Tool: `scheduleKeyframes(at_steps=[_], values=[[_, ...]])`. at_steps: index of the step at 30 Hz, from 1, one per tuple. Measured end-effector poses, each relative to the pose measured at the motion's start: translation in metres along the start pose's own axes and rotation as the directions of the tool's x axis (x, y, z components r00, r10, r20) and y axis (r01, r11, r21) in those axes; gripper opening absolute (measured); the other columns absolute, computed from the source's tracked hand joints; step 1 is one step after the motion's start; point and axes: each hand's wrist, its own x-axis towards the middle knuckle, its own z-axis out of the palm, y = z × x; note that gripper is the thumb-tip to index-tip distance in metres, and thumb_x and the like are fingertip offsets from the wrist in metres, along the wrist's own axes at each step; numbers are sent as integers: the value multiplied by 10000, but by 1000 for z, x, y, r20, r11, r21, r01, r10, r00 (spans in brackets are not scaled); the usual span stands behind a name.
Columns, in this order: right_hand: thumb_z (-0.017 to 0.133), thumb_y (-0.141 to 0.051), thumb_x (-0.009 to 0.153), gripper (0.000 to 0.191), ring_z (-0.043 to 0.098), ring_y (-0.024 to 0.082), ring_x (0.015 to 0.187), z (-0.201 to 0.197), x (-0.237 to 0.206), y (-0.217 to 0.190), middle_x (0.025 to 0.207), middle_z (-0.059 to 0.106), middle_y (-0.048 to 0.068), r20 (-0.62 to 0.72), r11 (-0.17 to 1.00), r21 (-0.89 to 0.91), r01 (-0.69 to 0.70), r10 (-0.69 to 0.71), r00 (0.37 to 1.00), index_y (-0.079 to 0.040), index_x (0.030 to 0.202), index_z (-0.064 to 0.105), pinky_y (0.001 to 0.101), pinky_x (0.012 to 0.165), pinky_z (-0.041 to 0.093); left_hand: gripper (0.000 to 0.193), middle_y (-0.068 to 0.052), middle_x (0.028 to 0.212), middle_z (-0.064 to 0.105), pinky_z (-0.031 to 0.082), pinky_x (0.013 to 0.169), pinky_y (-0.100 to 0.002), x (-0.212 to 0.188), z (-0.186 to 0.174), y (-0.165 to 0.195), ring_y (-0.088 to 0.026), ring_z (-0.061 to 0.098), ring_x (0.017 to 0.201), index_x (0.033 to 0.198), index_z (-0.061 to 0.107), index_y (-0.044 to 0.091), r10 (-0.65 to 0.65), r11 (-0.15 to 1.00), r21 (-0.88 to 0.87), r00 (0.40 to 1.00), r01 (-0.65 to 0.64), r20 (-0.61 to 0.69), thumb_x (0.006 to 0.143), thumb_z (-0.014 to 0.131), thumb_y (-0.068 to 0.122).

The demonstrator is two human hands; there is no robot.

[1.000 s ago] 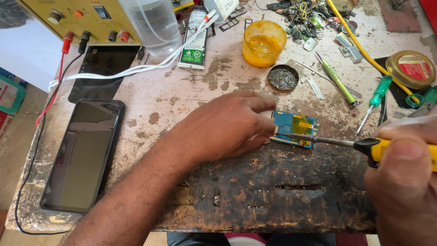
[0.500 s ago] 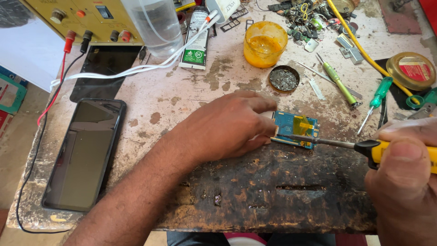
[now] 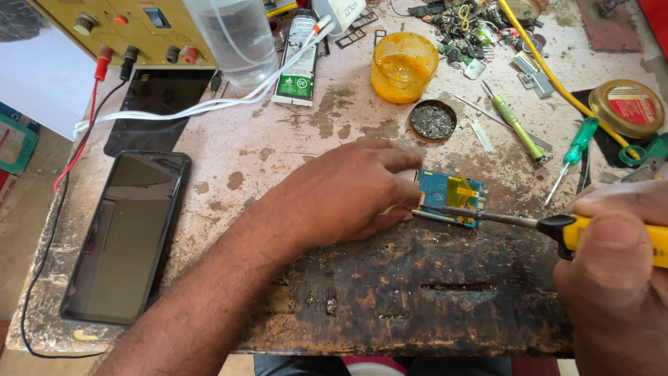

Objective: The person uses a soldering iron to apply solder to several points on a small blue circuit board. After soldering, they connect a red power bank to the board and observe the screen lighting up with a brand logo.

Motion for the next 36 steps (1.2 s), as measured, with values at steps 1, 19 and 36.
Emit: scheduleKeyframes(at_steps=[1, 19, 36], values=[[556, -462, 1199, 470, 588, 144, 913, 1, 0, 0, 1060, 590, 86, 2, 1000, 10, -7, 7, 1000, -7, 1078, 552, 229, 880, 461, 155, -141, 1331, 669, 501, 1041, -443, 0, 0, 0, -305, 601, 1270, 979, 792, 162, 1, 1000, -5, 1000, -1, -2, 896, 731, 277], [535, -419, 1175, 423, 599, 142, 930, 5, 1, 19, 1064, 607, 90, -19, 998, -22, 61, -61, 998, -20, 1042, 578, 217, 891, 456, 151, -155, 1333, 668, 508, 1031, -445, -1, -2, -1, -313, 609, 1261, 974, 793, 147, 14, 999, -29, 1000, -14, -9, 881, 746, 257], [504, -360, 1178, 368, 584, 140, 900, 5, -1, 24, 1070, 598, 94, -10, 992, -101, 72, -74, 997, -7, 1105, 575, 220, 857, 449, 177, -150, 1348, 656, 486, 1051, -442, 0, -2, 0, -303, 598, 1272, 1000, 792, 148, -23, 999, -44, 999, 25, 32, 875, 757, 268]])
